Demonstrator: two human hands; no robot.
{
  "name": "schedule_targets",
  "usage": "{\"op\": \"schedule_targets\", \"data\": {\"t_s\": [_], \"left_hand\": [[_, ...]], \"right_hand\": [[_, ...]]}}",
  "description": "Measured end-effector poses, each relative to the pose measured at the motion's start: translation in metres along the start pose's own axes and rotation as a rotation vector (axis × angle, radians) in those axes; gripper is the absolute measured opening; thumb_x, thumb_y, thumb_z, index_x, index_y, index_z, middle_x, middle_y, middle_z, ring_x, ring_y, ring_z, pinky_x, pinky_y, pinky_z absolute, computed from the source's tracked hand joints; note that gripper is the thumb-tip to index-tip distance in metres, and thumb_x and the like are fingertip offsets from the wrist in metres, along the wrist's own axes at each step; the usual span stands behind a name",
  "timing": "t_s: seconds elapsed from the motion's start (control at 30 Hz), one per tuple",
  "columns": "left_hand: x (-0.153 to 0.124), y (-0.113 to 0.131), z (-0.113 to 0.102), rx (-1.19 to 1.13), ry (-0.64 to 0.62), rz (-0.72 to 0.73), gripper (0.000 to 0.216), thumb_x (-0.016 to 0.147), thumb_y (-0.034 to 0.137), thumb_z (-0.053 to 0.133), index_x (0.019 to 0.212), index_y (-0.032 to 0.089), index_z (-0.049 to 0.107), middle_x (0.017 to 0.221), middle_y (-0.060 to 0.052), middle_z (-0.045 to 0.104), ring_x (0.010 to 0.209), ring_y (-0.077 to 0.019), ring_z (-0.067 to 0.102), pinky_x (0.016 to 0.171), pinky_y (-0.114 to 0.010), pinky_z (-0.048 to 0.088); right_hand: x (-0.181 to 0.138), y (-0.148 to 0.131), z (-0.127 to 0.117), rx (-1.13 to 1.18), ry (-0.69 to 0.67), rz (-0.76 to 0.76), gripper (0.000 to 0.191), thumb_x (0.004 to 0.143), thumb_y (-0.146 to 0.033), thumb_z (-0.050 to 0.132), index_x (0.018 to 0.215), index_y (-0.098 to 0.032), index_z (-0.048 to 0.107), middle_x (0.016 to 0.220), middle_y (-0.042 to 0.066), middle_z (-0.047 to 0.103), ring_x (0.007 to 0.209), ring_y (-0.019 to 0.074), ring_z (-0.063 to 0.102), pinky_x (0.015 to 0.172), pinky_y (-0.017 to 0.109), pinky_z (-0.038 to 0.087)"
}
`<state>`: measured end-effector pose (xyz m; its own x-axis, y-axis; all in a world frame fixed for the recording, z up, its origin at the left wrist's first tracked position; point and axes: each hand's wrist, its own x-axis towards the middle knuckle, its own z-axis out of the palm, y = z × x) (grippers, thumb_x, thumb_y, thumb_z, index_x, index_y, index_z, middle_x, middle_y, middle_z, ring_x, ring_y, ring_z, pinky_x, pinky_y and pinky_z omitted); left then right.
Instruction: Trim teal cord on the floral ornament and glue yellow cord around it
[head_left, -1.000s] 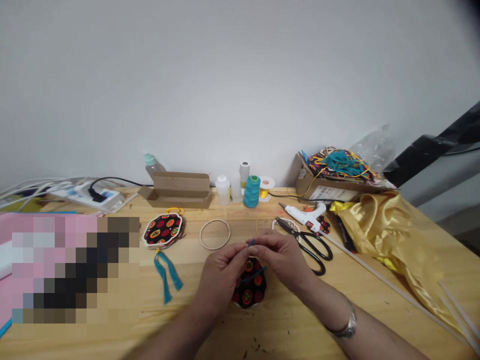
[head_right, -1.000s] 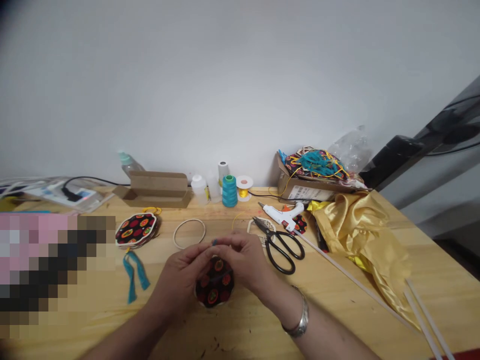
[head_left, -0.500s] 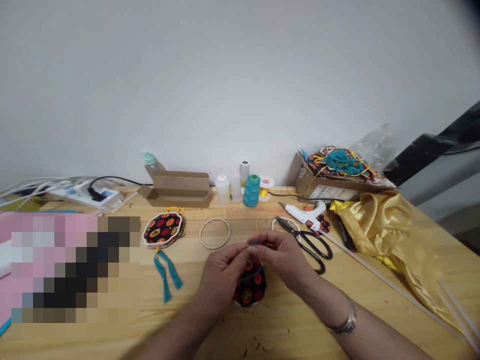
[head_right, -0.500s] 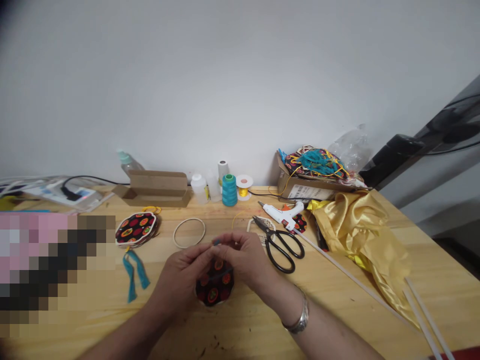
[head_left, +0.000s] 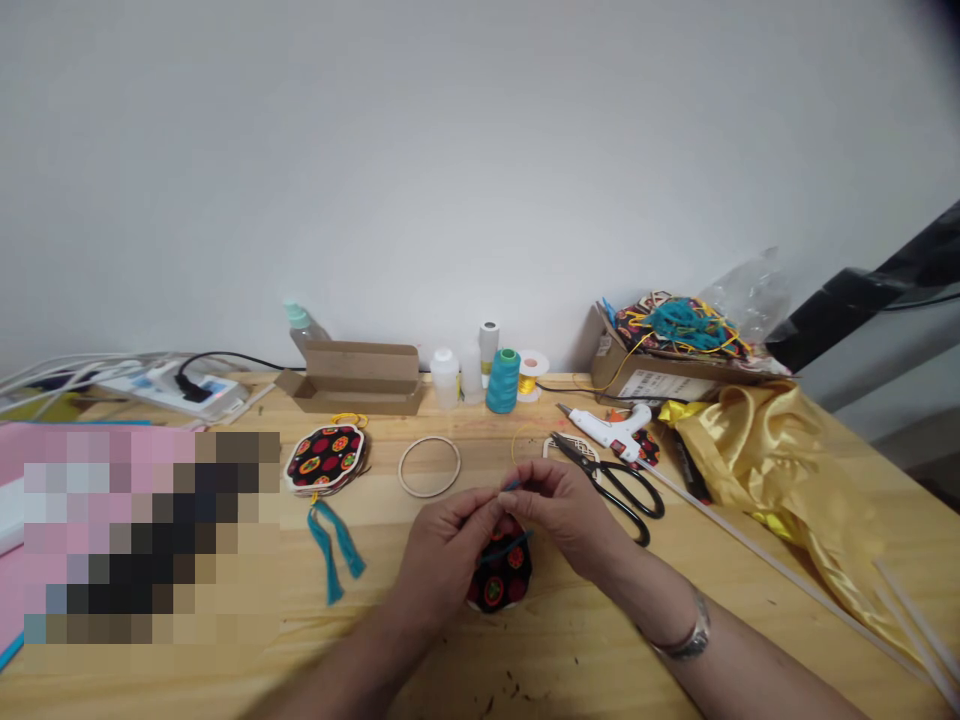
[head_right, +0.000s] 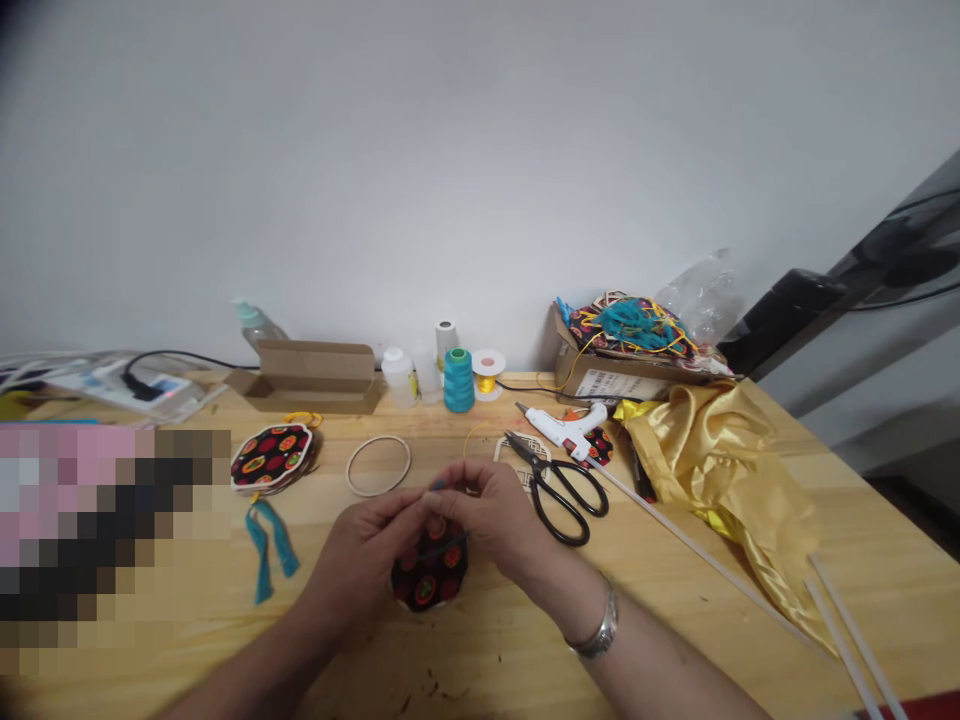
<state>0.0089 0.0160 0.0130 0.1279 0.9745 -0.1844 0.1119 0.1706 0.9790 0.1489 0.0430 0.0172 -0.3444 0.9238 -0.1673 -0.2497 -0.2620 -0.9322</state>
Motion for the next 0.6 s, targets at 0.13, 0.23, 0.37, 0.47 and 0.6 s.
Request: {"op": "schedule_targets", "data": {"t_s": [0.13, 0.23, 0.37, 0.47, 0.6], "left_hand": [[0.000, 0.002, 0.000, 0.011, 0.003, -0.011, 0.024, 0.079, 0.035, 0.054, 0.074, 0.017, 0.069, 0.064, 0.000, 0.063, 0.061, -0.0124, 0.053, 0.057, -0.021, 0.040], [0.000, 0.004, 0.001, 0.031, 0.003, 0.014, 0.024, 0.079, 0.034, 0.053, 0.077, 0.018, 0.070, 0.065, -0.001, 0.063, 0.063, -0.0139, 0.054, 0.060, -0.023, 0.041], [-0.001, 0.005, 0.001, 0.081, 0.029, 0.077, 0.020, 0.078, 0.031, 0.054, 0.077, 0.019, 0.071, 0.070, -0.002, 0.065, 0.069, -0.0159, 0.056, 0.065, -0.024, 0.041], [-0.001, 0.004, 0.001, 0.092, 0.056, 0.146, 0.018, 0.077, 0.029, 0.056, 0.076, 0.021, 0.072, 0.071, -0.002, 0.064, 0.071, -0.0162, 0.056, 0.068, -0.025, 0.040], [0.000, 0.000, 0.001, 0.164, 0.096, 0.210, 0.018, 0.078, 0.027, 0.055, 0.077, 0.022, 0.072, 0.071, -0.002, 0.061, 0.074, -0.0175, 0.055, 0.072, -0.027, 0.040]], "right_hand": [[0.000, 0.000, 0.001, -0.018, 0.029, -0.012, 0.017, 0.062, -0.024, 0.072, 0.064, -0.015, 0.058, 0.052, -0.004, 0.056, 0.048, 0.0088, 0.051, 0.050, 0.021, 0.040], [0.000, -0.001, 0.001, -0.058, 0.106, -0.055, 0.016, 0.059, -0.022, 0.073, 0.062, -0.016, 0.058, 0.054, -0.004, 0.055, 0.051, 0.0084, 0.050, 0.051, 0.021, 0.040], [0.000, -0.005, -0.004, -0.069, 0.159, -0.184, 0.014, 0.063, -0.018, 0.070, 0.063, -0.015, 0.057, 0.074, -0.001, 0.061, 0.062, 0.0077, 0.050, 0.059, 0.021, 0.041], [-0.001, -0.012, -0.009, 0.030, 0.108, -0.218, 0.014, 0.070, -0.022, 0.066, 0.068, -0.015, 0.053, 0.082, 0.003, 0.065, 0.051, 0.0048, 0.045, 0.048, 0.019, 0.035], [-0.007, -0.028, -0.013, 0.150, 0.082, -0.244, 0.020, 0.072, -0.026, 0.066, 0.070, -0.017, 0.049, 0.067, 0.001, 0.064, 0.048, 0.0074, 0.051, 0.043, 0.018, 0.033]]}}
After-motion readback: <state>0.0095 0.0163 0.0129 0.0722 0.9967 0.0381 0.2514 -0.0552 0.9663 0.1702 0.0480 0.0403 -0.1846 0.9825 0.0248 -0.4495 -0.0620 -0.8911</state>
